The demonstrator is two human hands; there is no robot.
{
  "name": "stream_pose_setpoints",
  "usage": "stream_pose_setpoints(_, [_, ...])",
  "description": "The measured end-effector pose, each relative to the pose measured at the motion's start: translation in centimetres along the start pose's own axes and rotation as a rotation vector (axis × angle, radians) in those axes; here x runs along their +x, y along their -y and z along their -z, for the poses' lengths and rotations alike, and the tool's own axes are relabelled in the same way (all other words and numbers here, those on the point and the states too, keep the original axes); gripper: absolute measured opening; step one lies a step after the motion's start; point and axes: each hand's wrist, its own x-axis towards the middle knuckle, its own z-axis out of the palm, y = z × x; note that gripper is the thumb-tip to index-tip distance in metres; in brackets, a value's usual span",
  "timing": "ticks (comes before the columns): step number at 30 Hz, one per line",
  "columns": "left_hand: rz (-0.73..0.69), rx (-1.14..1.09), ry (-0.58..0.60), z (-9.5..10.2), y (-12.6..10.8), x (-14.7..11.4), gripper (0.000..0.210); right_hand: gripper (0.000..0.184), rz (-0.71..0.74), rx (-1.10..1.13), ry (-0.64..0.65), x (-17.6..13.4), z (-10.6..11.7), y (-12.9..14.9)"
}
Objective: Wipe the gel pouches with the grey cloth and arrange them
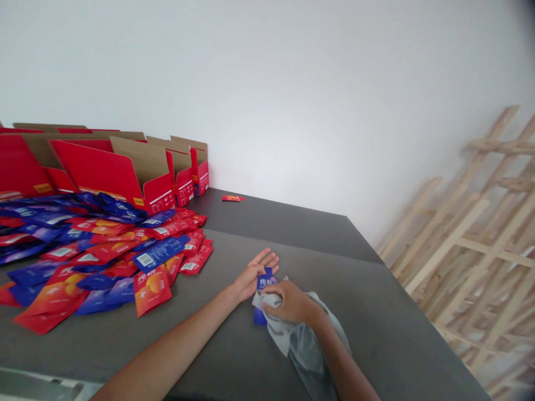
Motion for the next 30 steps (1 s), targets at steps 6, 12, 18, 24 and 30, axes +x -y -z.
stream_pose_setpoints(6, [0.029, 0.018, 0.097, 0.0, -0.5, -0.4, 0.077, 0.020, -0.177, -0.088, -0.250, 0.7, -0.3, -0.8])
stream_pose_setpoints(12, [0.006, 0.044, 0.082, 0.0, -0.5, -0.3, 0.071, 0.021, -0.237, -0.176, -0.251, 0.7, -0.1, -1.2])
stream_pose_setpoints(18, [-0.099, 0.046, -0.051, 0.4, -1.9, 0.3, 0.066, 0.017, -0.051, -0.106, -0.063, 0.4, -0.6, -0.4])
stream_pose_setpoints(24, [-0.189, 0.073, -0.089, 0.4, -2.4, 0.2, 0.062, 0.015, -0.276, -0.166, -0.228, 0.8, -0.6, -0.9])
stream_pose_setpoints(30, [-0.301, 0.500, -0.011, 1.5, -5.3, 0.4, 0.044, 0.014, -0.121, -0.161, -0.087, 0.4, -0.1, -1.0])
